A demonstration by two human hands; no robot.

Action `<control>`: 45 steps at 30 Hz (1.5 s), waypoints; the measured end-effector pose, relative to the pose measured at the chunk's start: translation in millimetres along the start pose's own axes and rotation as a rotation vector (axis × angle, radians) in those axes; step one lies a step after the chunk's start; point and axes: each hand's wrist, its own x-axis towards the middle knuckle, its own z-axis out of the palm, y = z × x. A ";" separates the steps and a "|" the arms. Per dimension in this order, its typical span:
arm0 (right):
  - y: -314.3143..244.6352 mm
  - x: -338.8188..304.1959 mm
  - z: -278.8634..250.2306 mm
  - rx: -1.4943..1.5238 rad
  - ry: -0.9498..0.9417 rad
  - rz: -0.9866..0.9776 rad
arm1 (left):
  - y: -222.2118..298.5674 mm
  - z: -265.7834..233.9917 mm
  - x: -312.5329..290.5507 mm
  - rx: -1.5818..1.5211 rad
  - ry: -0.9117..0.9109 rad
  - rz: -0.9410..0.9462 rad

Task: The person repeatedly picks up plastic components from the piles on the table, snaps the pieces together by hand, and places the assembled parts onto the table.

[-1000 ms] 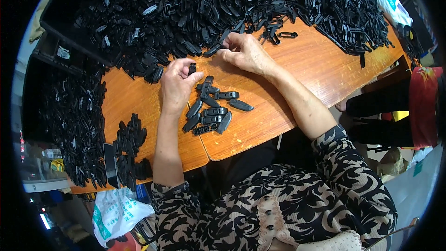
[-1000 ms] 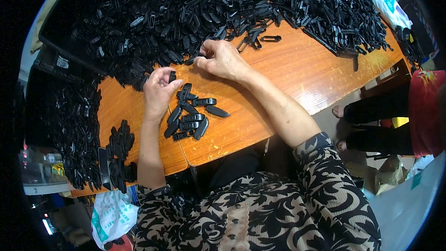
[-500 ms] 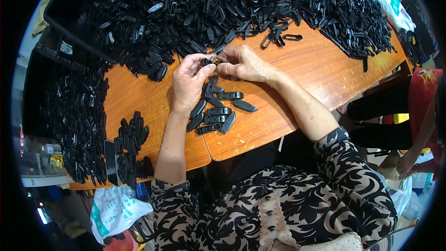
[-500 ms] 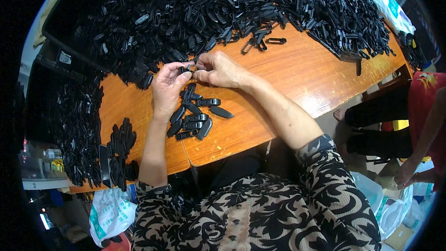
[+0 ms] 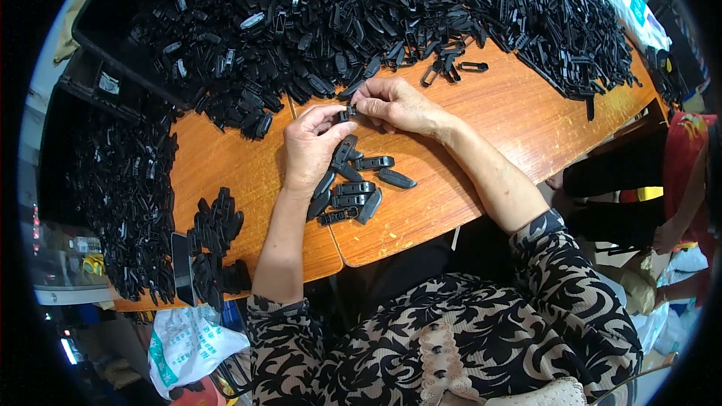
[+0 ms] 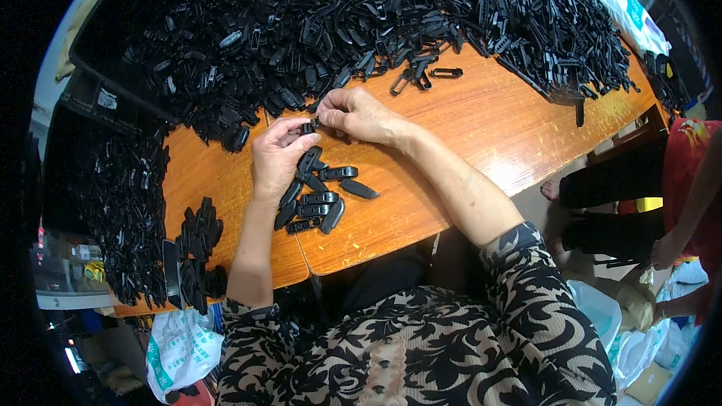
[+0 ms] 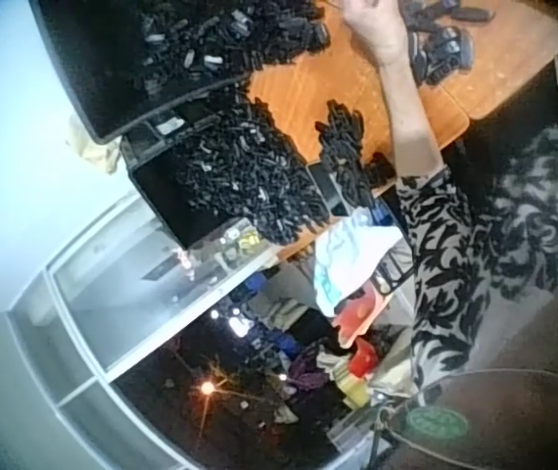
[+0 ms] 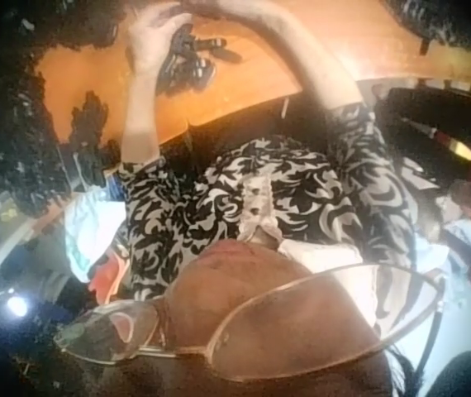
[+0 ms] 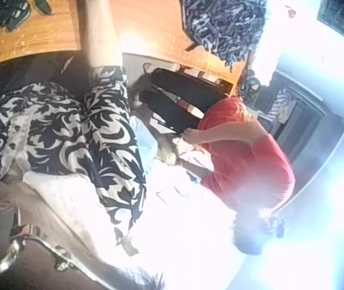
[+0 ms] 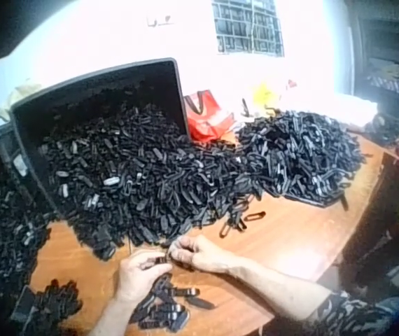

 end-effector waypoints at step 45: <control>-26.9 -12.5 6.1 -0.062 0.074 -0.005 | 7.4 -20.0 16.8 -0.288 -0.075 0.324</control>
